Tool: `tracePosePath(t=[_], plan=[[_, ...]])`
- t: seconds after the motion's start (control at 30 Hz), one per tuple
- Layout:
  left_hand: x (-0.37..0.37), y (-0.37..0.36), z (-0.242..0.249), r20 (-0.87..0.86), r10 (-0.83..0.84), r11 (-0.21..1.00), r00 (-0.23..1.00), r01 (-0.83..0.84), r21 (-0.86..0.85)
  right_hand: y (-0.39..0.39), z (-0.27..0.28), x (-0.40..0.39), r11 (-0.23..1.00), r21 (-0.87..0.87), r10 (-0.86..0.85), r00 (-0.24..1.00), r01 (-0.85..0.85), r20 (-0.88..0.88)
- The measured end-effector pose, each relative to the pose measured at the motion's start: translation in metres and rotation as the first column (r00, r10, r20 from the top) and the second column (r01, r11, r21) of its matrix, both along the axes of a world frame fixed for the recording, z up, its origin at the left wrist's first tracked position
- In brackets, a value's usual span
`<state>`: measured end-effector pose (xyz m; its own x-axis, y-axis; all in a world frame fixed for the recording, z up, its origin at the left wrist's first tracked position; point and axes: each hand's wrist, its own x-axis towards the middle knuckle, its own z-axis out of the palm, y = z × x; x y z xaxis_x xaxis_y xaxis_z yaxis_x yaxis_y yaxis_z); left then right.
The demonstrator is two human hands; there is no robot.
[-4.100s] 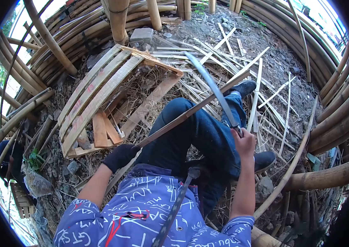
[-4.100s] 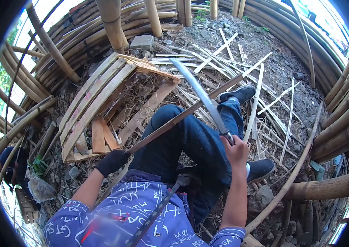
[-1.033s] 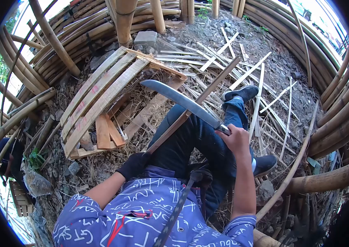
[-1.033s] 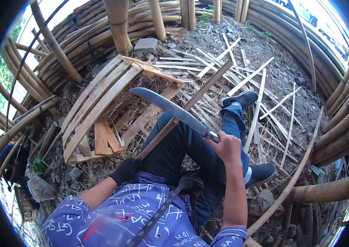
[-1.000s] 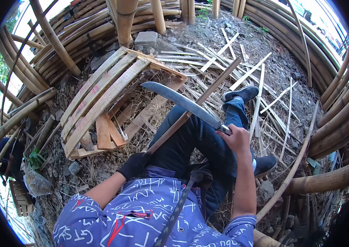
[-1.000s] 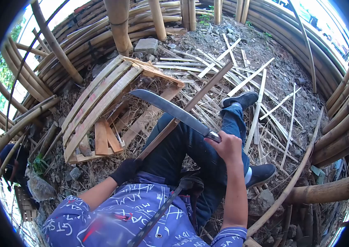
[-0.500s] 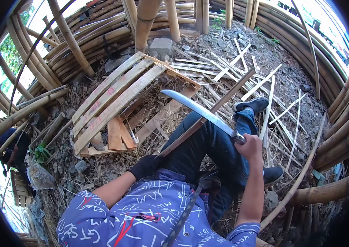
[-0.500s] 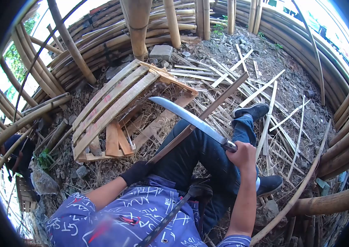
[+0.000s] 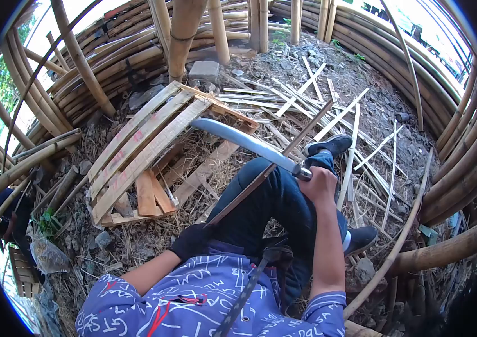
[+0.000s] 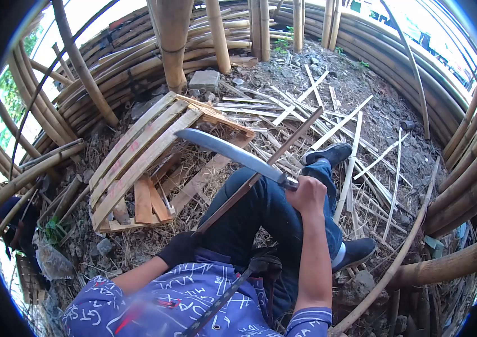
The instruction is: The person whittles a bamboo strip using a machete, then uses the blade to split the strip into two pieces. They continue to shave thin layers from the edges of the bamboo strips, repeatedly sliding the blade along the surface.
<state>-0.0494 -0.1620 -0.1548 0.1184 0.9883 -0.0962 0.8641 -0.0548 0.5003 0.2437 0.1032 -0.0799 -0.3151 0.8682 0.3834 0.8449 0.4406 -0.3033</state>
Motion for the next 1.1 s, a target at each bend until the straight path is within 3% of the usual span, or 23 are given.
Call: tracePosePath(t=[0.1,0.23,0.37,0.5,0.6,0.7,0.83,0.93,1.0,1.1], plan=[[-0.001,-0.002,-0.007,0.032,0.042,0.998,0.999,-0.044,0.034,0.007,0.004,-0.006,0.990,-0.050,-0.128,0.992,0.128,0.003],[-0.004,0.000,-0.013,0.032,0.107,0.992,0.994,-0.105,-0.068,0.017,-0.001,-0.003,0.971,-0.098,-0.218,0.976,0.218,0.003],[-0.009,0.004,-0.023,0.083,0.099,0.993,0.992,-0.094,-0.069,0.002,-0.005,-0.005,0.989,-0.061,-0.134,0.991,0.133,-0.019],[0.000,0.007,0.002,-0.035,0.051,0.996,0.998,-0.053,-0.068,-0.010,0.001,0.002,0.996,-0.069,-0.044,0.990,0.053,0.137],[-0.004,0.005,-0.009,-0.018,0.040,0.999,0.999,-0.040,0.004,-0.004,-0.006,0.013,0.996,-0.066,-0.047,0.983,0.060,0.175],[-0.008,0.002,-0.016,-0.009,0.099,0.986,0.995,-0.099,-0.132,0.007,-0.028,0.030,0.989,-0.056,-0.134,0.986,0.140,0.098],[-0.003,0.000,-0.007,-0.058,0.018,0.999,0.998,-0.020,-0.035,0.005,-0.034,0.042,0.960,-0.131,-0.254,0.967,0.248,-0.034],[-0.004,0.004,-0.014,-0.077,0.039,0.997,0.996,-0.044,-0.068,-0.002,-0.029,0.044,0.967,-0.131,-0.226,0.972,0.216,-0.059],[0.000,0.003,-0.009,-0.058,0.014,0.999,0.998,-0.011,0.047,-0.011,-0.022,0.042,0.972,-0.150,-0.193,0.979,0.180,-0.071],[0.003,0.006,-0.006,-0.024,0.089,0.996,0.996,-0.090,-0.011,-0.014,-0.020,0.042,0.984,-0.142,-0.121,0.991,0.111,-0.058]])
